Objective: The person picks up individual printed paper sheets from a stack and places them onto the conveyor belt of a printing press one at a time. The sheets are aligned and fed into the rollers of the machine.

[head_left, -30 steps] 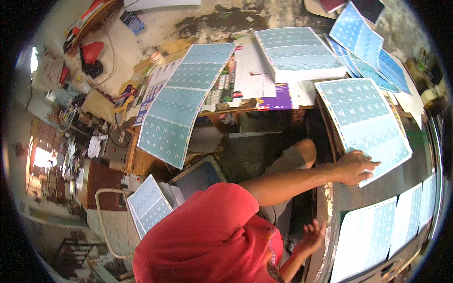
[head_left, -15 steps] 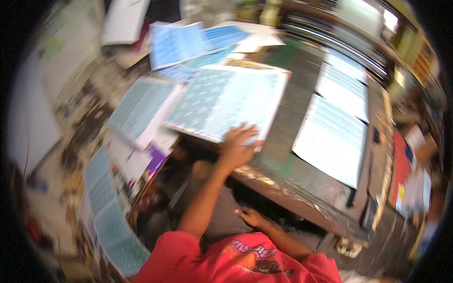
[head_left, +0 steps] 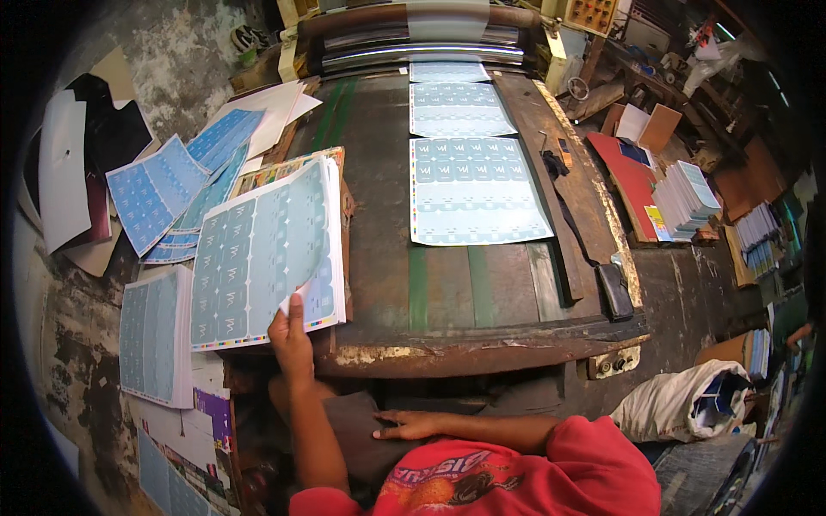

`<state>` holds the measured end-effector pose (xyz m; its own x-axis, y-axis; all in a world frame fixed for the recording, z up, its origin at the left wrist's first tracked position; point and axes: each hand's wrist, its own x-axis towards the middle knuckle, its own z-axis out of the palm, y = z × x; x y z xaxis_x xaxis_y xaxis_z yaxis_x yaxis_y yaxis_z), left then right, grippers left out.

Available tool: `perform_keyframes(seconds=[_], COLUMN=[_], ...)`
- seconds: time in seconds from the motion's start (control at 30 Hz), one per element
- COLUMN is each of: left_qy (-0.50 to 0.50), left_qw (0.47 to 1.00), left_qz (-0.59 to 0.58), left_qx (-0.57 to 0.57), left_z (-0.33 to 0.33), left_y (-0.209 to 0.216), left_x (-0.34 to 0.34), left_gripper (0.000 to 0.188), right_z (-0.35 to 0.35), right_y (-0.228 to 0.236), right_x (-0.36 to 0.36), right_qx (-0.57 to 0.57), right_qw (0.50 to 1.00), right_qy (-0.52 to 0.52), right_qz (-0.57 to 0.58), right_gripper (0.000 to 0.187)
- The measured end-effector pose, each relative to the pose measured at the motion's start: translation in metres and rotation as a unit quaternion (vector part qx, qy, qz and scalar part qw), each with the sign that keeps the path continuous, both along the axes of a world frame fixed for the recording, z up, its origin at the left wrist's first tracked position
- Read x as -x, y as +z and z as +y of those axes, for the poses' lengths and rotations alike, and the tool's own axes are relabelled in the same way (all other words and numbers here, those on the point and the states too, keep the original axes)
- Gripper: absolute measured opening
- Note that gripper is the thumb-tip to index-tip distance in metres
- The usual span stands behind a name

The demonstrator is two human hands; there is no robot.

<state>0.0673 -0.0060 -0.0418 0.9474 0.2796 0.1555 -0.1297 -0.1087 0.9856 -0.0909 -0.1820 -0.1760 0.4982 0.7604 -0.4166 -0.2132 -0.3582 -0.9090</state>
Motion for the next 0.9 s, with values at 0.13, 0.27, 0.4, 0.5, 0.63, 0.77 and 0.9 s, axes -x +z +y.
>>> perform_keyframes(seconds=[0.13,0.27,0.4,0.5,0.63,0.77,0.9], left_qy=[0.029,-0.114,-0.341,-0.362,-0.237,-0.172,-0.187], left_qw=[0.999,0.931,0.847,0.799,0.795,0.773,0.823], left_qz=[-0.04,-0.139,-0.181,-0.189,-0.139,-0.073,-0.07], left_qx=[0.016,-0.318,-0.364,-0.441,-0.54,-0.607,-0.531], left_z=[0.001,-0.023,-0.037,-0.049,-0.03,-0.001,0.006], left_y=[0.022,0.038,0.042,0.051,0.057,0.033,0.023], left_x=[0.007,0.031,0.043,0.046,0.018,0.008,0.011], left_gripper=[0.033,0.019,0.017,0.034,0.085,0.096,0.073], right_z=[-0.017,-0.056,-0.097,-0.11,-0.113,-0.106,-0.118], right_y=[0.05,0.07,0.081,0.082,0.048,0.018,0.01], right_x=[-0.039,-0.085,-0.095,-0.084,-0.046,-0.011,-0.015], right_qx=[-0.217,-0.396,-0.465,-0.392,-0.327,-0.281,-0.296], right_qw=[0.941,0.87,0.77,0.775,0.742,0.72,0.69], right_qy=[-0.071,-0.195,-0.329,-0.421,-0.507,-0.555,-0.584], right_qz=[0.249,0.22,0.288,0.262,0.291,0.308,0.307], right_gripper=[0.073,0.072,0.053,0.036,0.035,0.046,0.051])
